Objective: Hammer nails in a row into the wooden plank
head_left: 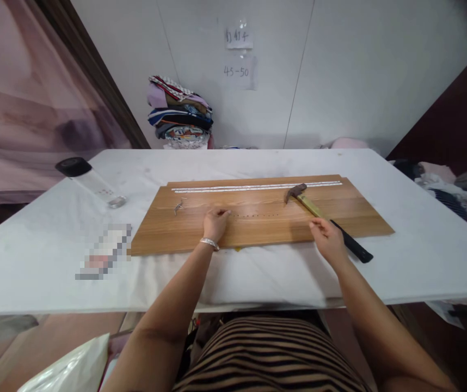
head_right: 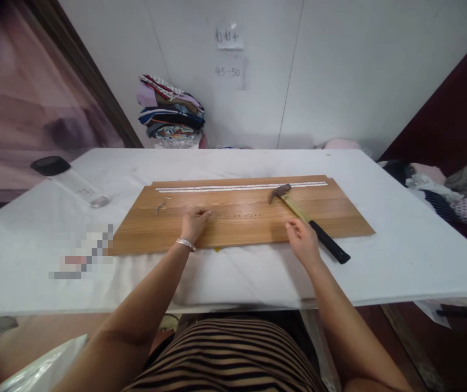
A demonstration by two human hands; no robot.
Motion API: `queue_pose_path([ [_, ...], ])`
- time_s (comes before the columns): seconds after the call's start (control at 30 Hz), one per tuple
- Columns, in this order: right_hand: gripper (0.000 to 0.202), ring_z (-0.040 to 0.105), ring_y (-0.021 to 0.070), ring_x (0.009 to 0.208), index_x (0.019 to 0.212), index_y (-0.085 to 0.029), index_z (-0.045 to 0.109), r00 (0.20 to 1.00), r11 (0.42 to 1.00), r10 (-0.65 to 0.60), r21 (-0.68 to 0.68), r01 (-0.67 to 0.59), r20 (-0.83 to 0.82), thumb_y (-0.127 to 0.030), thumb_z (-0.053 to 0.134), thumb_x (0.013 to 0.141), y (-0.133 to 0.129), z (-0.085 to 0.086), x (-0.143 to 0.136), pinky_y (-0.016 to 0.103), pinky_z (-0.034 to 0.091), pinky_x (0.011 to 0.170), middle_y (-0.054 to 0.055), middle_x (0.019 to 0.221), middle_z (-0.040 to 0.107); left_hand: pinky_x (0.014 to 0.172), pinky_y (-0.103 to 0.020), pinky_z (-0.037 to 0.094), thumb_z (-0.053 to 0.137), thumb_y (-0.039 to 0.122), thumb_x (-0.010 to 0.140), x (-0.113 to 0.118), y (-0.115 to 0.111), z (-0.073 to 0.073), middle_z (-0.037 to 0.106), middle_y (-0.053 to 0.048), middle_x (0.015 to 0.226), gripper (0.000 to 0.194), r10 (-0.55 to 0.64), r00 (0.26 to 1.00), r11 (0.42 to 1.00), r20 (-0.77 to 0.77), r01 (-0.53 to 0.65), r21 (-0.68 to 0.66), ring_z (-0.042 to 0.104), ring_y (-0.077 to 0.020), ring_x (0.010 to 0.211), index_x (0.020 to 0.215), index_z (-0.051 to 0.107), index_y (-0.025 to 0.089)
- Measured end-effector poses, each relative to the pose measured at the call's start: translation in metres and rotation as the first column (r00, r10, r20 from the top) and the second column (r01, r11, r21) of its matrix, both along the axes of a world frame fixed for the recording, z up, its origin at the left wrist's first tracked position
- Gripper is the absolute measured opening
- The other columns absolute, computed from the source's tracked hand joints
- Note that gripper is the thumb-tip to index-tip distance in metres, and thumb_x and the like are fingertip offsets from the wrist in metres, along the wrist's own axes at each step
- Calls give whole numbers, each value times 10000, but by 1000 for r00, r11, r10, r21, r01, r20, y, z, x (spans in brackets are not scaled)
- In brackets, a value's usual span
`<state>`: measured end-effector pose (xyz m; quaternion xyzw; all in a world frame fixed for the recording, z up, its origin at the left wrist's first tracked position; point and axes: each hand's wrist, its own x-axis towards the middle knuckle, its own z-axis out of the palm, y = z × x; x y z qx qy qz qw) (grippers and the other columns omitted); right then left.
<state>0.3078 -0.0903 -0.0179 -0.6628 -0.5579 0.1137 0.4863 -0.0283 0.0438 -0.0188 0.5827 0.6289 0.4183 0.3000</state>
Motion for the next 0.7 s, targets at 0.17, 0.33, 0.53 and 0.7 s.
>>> queue_pose_path([
  [0.17,288,672,364,1125,1086,-196,739,887,998,-70,38,59,456,-365,563,933,-5,-13,46,554,528,1031,209,1195,747,843,-326,533,730,254,814,4,6,-6,796,-44,857,143,-32,994,999,-109,31,-5,703,-216,859,679,762,221],
  [0.33,375,665,362,1095,1220,-139,728,809,974,-46,-155,168,587,-294,526,944,-6,-26,58,528,527,1004,219,1218,746,932,-306,533,706,261,894,7,5,-6,832,-48,1034,145,-67,967,995,-245,46,-94,732,-216,998,816,824,228],
  [0.53,403,649,376,1160,1285,-121,717,776,946,-23,-238,222,631,-278,530,965,2,-25,61,510,505,1026,237,1302,726,950,-326,529,687,282,933,10,5,-4,837,-55,1110,175,-82,939,992,-333,44,-121,740,-234,1058,921,856,237],
  [0.7,419,683,349,1151,1346,-100,689,795,879,33,-396,265,606,-235,560,971,16,-15,69,436,506,1020,234,1243,746,932,-320,525,667,289,945,9,6,-8,835,-58,1114,202,-92,931,993,-352,61,-97,739,-225,1045,922,860,236],
])
